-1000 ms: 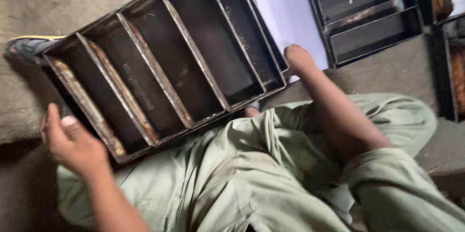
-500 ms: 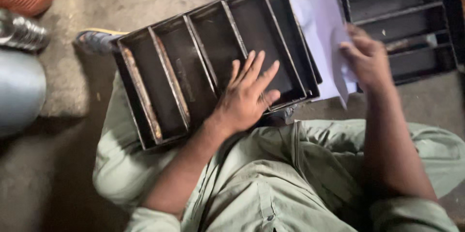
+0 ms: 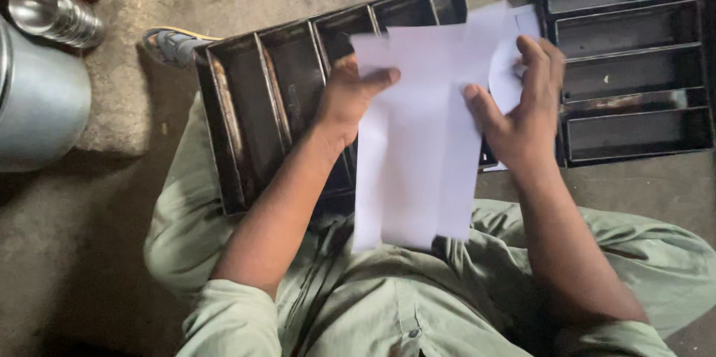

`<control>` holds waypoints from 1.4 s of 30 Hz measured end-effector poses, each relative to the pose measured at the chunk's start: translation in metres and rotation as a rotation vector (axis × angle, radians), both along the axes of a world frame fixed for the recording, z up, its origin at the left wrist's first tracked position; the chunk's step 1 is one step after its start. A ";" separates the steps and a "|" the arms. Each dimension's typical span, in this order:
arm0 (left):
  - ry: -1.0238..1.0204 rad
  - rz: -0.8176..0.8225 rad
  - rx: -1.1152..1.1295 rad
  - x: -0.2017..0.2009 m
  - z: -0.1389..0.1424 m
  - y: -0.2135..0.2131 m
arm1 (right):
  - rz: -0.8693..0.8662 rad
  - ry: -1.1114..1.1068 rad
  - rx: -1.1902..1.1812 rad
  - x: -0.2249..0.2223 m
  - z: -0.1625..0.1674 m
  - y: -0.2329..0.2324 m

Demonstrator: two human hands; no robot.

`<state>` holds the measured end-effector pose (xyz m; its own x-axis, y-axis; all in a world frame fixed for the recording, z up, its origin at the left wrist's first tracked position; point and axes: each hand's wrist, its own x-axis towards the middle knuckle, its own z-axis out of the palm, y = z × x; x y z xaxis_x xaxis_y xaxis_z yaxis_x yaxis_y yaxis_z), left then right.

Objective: The person sits on the floor and repeatedly places white paper sheets into the compartments of a metal tray. They pick up sheets from a stack, insert them into the tray sections, and occasionally adjust the tray's position.

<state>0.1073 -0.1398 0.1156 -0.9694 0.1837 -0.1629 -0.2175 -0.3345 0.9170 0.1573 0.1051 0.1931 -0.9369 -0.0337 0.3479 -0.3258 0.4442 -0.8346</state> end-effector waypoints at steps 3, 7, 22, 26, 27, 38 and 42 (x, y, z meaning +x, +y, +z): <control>-0.058 -0.127 -0.087 0.002 0.012 0.012 | 0.155 -0.461 -0.514 -0.013 -0.026 0.005; 0.426 -0.066 -0.396 -0.007 0.050 0.012 | 0.083 -0.554 -0.537 -0.011 -0.057 0.010; 1.384 0.008 -1.166 -0.001 0.078 0.046 | 0.139 -0.086 0.281 -0.002 -0.013 0.004; 1.228 -0.121 -1.077 -0.008 0.058 0.046 | 0.244 -0.015 0.436 0.003 -0.012 0.009; 1.089 -0.174 -1.045 -0.019 0.051 0.043 | 0.235 -0.085 0.416 0.004 -0.011 0.010; 0.970 0.160 -1.579 -0.147 -0.031 0.028 | 0.194 -0.712 0.548 0.039 0.015 0.036; 0.793 0.066 -1.513 -0.132 -0.009 0.029 | 0.392 -0.408 0.313 0.044 0.016 0.059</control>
